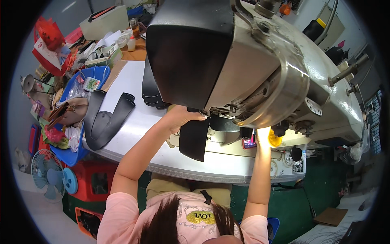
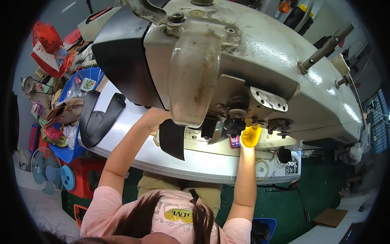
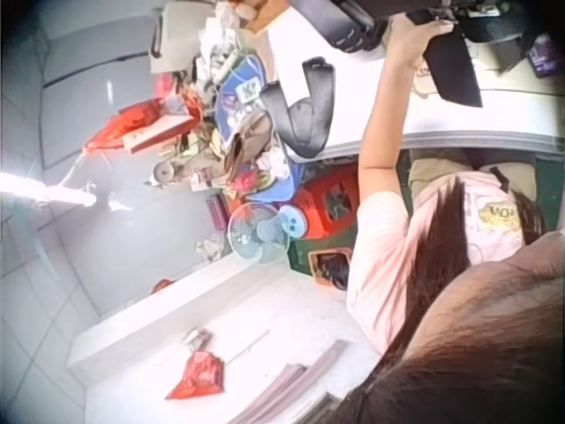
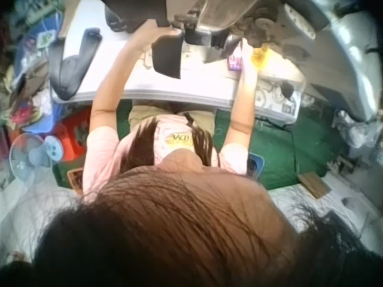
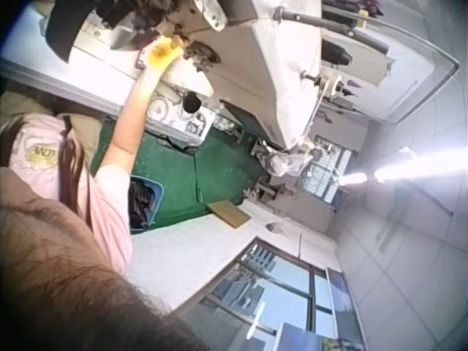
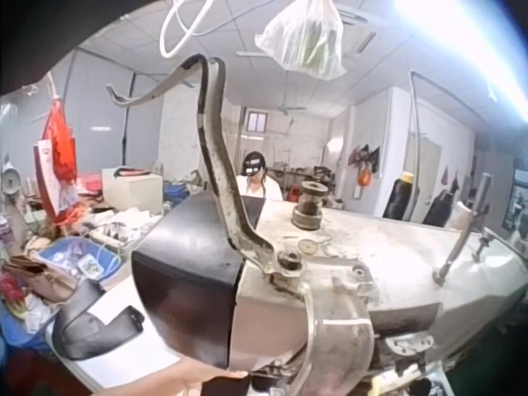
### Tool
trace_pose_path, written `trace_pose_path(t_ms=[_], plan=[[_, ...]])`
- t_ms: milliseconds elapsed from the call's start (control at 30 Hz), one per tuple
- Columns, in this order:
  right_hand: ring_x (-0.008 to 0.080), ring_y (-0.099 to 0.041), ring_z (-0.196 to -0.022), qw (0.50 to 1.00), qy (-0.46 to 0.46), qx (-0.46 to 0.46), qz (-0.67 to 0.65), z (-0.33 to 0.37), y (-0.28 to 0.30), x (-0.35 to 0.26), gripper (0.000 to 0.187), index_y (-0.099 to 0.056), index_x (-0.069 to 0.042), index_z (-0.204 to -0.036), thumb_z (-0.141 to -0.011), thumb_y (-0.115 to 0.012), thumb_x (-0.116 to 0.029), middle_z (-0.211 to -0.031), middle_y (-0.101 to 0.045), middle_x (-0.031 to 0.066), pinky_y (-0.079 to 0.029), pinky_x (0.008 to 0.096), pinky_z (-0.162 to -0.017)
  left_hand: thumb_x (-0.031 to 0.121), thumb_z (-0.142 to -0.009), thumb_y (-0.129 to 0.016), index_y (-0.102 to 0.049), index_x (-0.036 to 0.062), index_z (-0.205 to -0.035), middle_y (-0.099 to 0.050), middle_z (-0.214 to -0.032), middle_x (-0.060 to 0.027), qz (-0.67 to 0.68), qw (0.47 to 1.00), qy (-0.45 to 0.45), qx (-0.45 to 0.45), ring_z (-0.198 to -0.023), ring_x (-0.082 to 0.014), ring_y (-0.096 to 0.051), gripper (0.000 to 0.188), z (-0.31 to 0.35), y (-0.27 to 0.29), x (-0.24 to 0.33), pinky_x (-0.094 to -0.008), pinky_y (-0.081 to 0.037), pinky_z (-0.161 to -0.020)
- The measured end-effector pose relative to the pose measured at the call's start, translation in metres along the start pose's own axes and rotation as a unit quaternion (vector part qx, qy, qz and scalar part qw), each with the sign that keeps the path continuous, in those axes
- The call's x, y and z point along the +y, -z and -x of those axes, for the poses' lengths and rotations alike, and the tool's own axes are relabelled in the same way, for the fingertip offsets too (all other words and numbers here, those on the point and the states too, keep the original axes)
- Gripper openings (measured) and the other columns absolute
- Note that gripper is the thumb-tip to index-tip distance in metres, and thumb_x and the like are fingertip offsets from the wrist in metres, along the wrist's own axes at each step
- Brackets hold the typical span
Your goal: The person operates an industrial sewing machine to stitch black, curved plastic or leather-like parts. They repeatedly feed the parts under the needle, guide them through the machine, and trim the excess thread with scissors. The finished parts are stacked on the table to the left.
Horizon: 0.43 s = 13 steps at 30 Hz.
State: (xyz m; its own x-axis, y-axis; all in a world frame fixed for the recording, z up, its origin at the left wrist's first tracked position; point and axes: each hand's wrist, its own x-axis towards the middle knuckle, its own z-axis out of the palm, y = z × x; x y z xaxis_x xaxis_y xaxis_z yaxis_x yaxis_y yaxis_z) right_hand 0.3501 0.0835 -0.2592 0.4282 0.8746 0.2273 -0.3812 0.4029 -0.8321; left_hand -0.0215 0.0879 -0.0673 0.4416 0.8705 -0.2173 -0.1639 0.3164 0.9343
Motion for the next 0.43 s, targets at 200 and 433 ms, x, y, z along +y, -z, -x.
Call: trace_pose_path(t_ms=[200, 433], plan=[[0.0156, -0.057, -0.091, 0.996, 0.008, 0.052, 0.073, -0.008, 0.014, 0.016, 0.034, -0.055, -0.015, -0.105, -0.085, -0.039, -0.038, -0.100, -0.060, 0.0006, -0.046, 0.0303, -0.072, -0.003, -0.065, -0.066, -0.050, -0.0011, -0.105, -0.055, -0.098, -0.0092, -0.005, 0.999, -0.007, 0.032, -0.091, -0.0169, -0.052, 0.043, 0.005, -0.011, 0.009, -0.0276, -0.041, -0.083], [0.0187, -0.055, -0.081, 0.839, 0.169, 0.022, 0.517, 0.054, -0.124, -0.068, 0.029, -0.050, 0.004, -0.098, -0.081, -0.051, -0.020, -0.088, -0.058, 0.0115, -0.043, 0.0283, -0.074, 0.014, -0.074, -0.062, -0.052, 0.0030, -0.103, -0.057, -0.094, -0.0047, 0.147, 0.985, 0.032, 0.086, -0.091, -0.0172, -0.054, 0.032, -0.026, 0.025, -0.014, -0.0253, -0.042, -0.083]])
